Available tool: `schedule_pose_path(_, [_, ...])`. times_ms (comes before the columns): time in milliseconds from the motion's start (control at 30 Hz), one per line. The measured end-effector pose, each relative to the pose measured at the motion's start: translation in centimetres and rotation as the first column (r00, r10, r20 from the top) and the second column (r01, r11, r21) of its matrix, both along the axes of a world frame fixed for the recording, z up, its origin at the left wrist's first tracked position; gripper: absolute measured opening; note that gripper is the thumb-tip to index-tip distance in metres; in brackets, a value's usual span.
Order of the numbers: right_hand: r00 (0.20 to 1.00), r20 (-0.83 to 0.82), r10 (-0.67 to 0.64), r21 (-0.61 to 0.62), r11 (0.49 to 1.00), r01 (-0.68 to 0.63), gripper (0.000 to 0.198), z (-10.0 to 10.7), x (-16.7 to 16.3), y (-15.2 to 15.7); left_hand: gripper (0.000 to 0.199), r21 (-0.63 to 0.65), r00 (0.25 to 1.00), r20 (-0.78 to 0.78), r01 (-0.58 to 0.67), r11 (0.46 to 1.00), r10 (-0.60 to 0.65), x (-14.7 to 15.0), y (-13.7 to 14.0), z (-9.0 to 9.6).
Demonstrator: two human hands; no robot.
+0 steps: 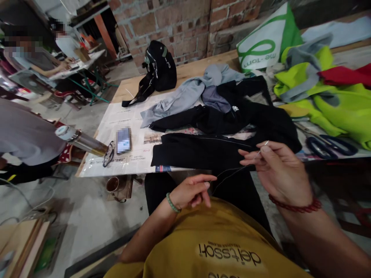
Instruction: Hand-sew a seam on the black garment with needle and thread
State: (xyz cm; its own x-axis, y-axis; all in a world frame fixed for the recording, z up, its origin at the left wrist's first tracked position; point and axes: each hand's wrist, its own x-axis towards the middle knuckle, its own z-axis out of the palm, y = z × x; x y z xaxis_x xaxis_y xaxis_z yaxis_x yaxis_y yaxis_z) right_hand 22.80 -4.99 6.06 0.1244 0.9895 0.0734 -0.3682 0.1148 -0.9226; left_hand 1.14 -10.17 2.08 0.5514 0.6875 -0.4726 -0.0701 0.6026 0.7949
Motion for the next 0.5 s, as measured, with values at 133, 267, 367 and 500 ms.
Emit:
schedule_pose_path(133, [0.995, -0.002, 0.095, 0.004, 0.995, -0.095, 0.016, 0.7, -1.0, -0.3, 0.058, 0.092, 0.987, -0.070, 0.148, 0.985, -0.142, 0.9, 0.4, 0.3])
schedule_pose_path(267, [0.985, -0.007, 0.172, 0.000, 0.985, -0.172, 0.014, 1.2, -1.7, -0.7, 0.069, 0.233, 0.986, -0.157, 0.085, 0.969, -0.048, 2.1, 0.6, 0.9])
schedule_pose_path(367, [0.980, -0.013, 0.199, 0.000, 0.980, -0.199, 0.014, 1.4, -1.9, -0.9, 0.069, 0.365, 0.973, -0.215, -0.001, 0.931, 0.086, 2.8, 0.4, 1.3])
schedule_pose_path(500, [0.977, -0.004, 0.215, -0.025, 0.976, -0.215, 0.015, 1.4, -1.9, -1.0, 0.068, 0.439, 0.938, -0.287, -0.051, 0.897, 0.194, 3.2, 0.0, 1.7])
